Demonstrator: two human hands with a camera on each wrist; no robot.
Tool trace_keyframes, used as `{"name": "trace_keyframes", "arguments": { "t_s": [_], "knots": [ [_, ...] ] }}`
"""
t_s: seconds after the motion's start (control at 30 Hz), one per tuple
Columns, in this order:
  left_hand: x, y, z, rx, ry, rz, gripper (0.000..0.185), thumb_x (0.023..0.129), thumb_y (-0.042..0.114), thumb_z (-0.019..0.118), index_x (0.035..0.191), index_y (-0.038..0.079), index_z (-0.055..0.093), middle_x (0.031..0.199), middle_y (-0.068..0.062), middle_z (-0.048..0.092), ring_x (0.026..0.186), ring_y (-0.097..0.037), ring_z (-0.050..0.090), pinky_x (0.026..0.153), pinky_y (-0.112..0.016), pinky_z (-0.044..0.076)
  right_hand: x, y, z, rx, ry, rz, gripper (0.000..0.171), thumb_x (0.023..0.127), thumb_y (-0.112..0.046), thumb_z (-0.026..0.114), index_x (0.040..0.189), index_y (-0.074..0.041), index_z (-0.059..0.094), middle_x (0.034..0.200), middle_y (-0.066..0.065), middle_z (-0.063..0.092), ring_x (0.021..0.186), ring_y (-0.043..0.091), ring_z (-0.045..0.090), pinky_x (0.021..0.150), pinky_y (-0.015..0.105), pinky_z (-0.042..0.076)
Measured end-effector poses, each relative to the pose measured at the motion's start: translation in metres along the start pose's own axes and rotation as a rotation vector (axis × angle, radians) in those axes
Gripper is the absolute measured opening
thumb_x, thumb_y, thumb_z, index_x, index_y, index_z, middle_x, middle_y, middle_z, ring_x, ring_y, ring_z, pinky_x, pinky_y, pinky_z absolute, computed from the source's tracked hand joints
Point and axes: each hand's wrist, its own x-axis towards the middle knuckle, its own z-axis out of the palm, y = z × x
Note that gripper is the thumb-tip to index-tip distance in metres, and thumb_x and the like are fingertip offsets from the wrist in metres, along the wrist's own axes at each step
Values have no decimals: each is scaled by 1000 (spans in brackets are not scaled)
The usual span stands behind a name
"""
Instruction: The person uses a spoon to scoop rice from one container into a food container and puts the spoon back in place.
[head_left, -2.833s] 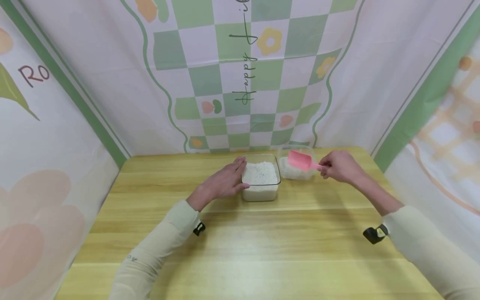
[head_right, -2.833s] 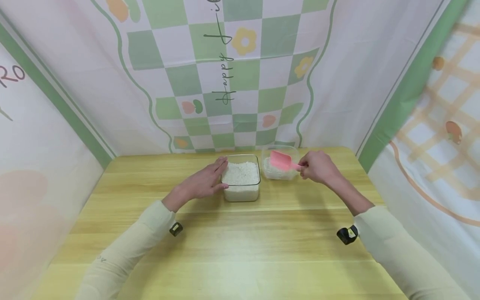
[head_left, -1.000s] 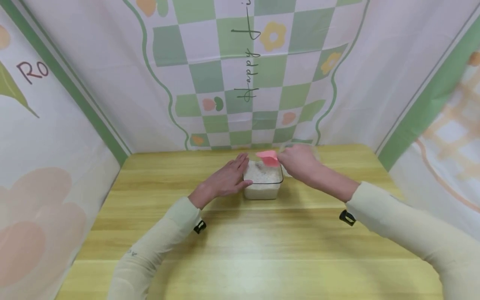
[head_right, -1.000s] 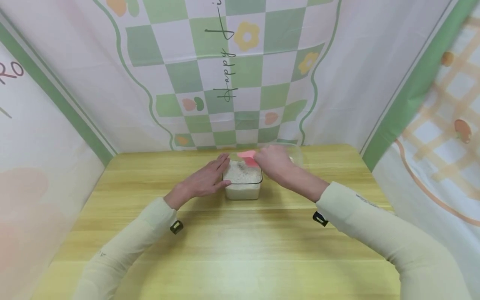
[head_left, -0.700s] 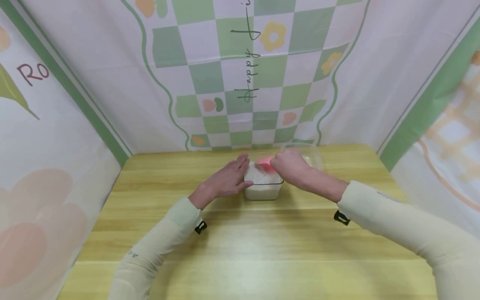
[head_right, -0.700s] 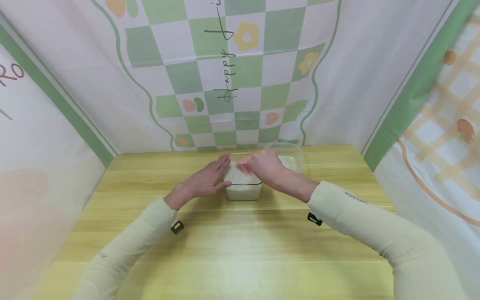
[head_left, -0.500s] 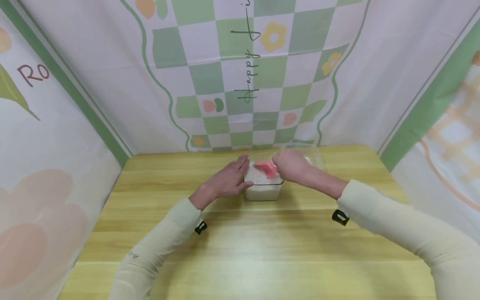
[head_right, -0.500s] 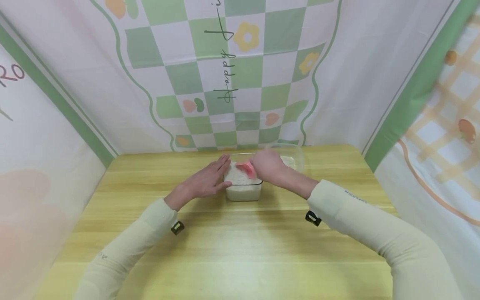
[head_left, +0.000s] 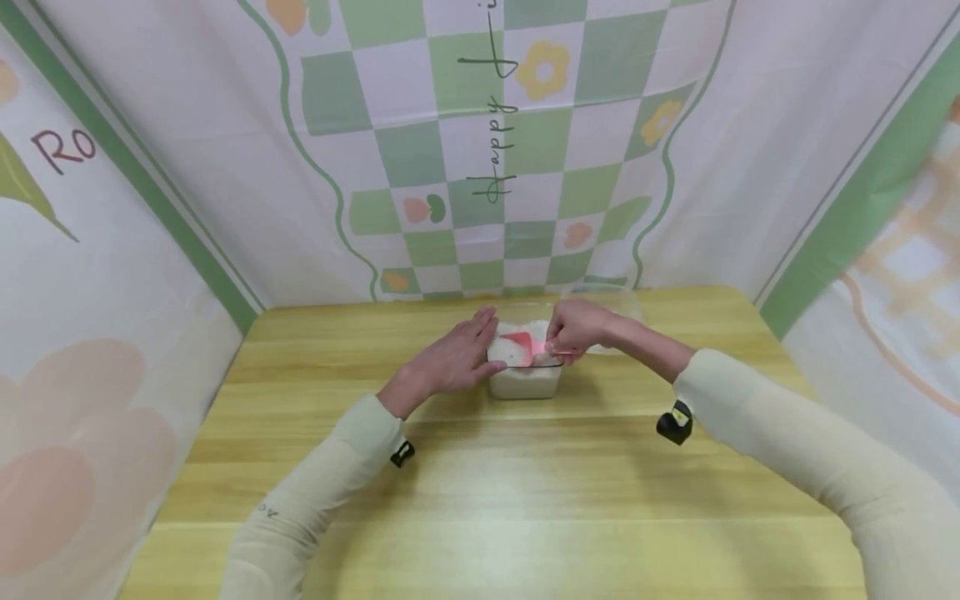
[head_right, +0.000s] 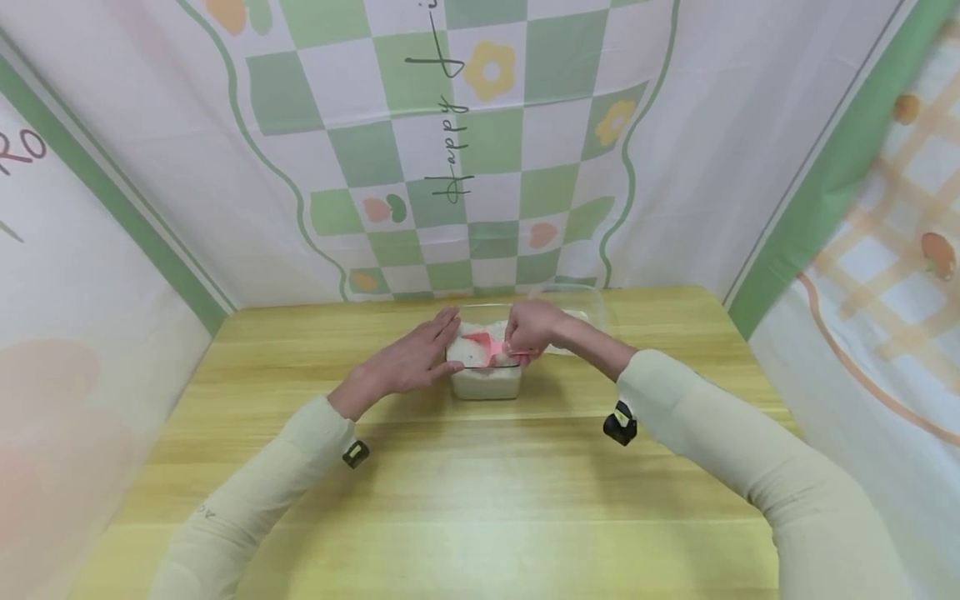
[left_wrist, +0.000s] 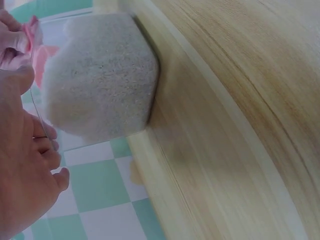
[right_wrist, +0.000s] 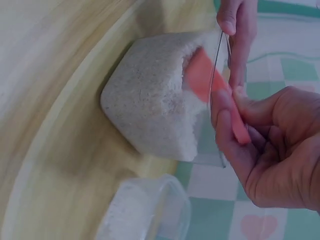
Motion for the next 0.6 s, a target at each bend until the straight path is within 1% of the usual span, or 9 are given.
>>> {"name": "trace_keyframes", "arguments": {
  "t_s": [0.07, 0.17, 0.3, 0.4, 0.6],
  "knots": [
    [1, 0, 1, 1, -1, 2, 83, 105, 57, 32, 158, -2, 11, 168, -18, 3, 157, -26, 4, 127, -42, 17, 0, 5, 0, 122, -38, 33, 19, 94, -1, 62, 86, 8, 76, 62, 5, 70, 54, 7, 63, 56, 20, 56],
    [1, 0, 2, -3, 3, 3, 83, 104, 57, 32, 158, -2, 11, 168, -18, 2, 157, -26, 4, 127, -43, 17, -1, 12, -1, 233, -72, 55, 20, 96, 0, 59, 91, 12, 74, 63, 2, 69, 54, 6, 60, 57, 19, 55],
    [2, -1, 2, -7, 8, 6, 83, 105, 57, 32, 158, -3, 11, 168, -17, 2, 157, -26, 4, 127, -43, 17, -5, 21, -3, 329, -92, 78, 21, 98, 1, 56, 93, 15, 71, 62, -1, 67, 56, 5, 60, 58, 19, 55],
    [1, -2, 2, -3, 6, 12, 82, 105, 55, 32, 158, -3, 10, 168, -18, 2, 157, -26, 4, 127, -42, 16, -10, 26, -4, 377, -96, 86, 21, 98, 0, 55, 96, 16, 70, 63, -2, 68, 58, 5, 61, 59, 19, 55],
    [0, -2, 1, 4, 3, 12, 82, 105, 55, 31, 158, -3, 9, 168, -17, 1, 157, -26, 3, 127, -43, 16, -19, 38, -4, 482, -86, 111, 23, 99, -1, 54, 102, 18, 67, 69, 1, 69, 62, 7, 64, 61, 19, 55]
  ]
}}
